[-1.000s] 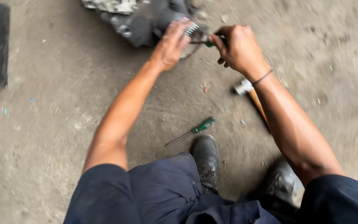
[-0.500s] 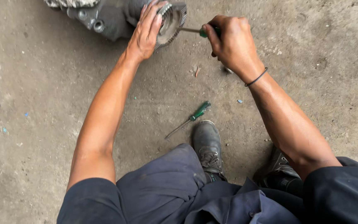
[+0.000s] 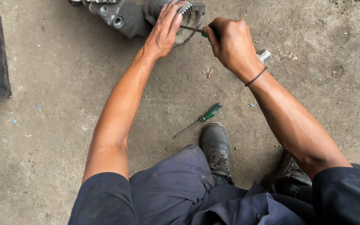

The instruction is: The person uses a hammer and screwdriver to tap and pry at a gear assembly on an engine block. They then wipe the engine surface with a cloth. The work is performed on the ground in a workshop setting.

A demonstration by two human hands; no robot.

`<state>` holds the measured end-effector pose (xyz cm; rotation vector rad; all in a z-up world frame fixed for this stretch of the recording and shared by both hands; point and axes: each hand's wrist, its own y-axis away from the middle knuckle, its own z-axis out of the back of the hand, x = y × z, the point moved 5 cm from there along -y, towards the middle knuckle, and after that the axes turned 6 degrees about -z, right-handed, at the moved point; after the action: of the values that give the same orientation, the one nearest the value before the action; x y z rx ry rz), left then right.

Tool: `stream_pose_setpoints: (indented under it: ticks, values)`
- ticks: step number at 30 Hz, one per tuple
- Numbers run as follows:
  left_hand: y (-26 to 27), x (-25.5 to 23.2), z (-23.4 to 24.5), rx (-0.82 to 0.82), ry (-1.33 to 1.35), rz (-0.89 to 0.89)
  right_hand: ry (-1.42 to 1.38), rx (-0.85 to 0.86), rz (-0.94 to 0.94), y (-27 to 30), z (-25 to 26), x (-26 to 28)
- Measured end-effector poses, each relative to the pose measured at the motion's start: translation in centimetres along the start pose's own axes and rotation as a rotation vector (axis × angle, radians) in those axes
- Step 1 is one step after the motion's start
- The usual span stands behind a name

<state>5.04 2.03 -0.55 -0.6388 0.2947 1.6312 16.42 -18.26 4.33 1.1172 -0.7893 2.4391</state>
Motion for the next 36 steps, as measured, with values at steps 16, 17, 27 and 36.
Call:
stream_pose_setpoints:
  ticks: [16,17,27,36]
  values:
    - [6.6,-6.4,1.8,-0.197,-0.288,-0.136,0.277,-0.05,-0.005,0.5,-5.7,9.1]
    - [7.1,-7.2,1.8,-0.207,-0.268,-0.117,0.233,-0.057,-0.005,0.7,-5.8,9.2]
    - [5.4,-9.0,-0.6,-0.107,-0.236,-0.208,-0.172,-0.335,-0.174,4.5,-1.7,0.7]
    - [4.1,-10.2,-0.4,-0.098,-0.306,-0.322,0.496,0.143,-0.638,17.8,-1.6,-18.7]
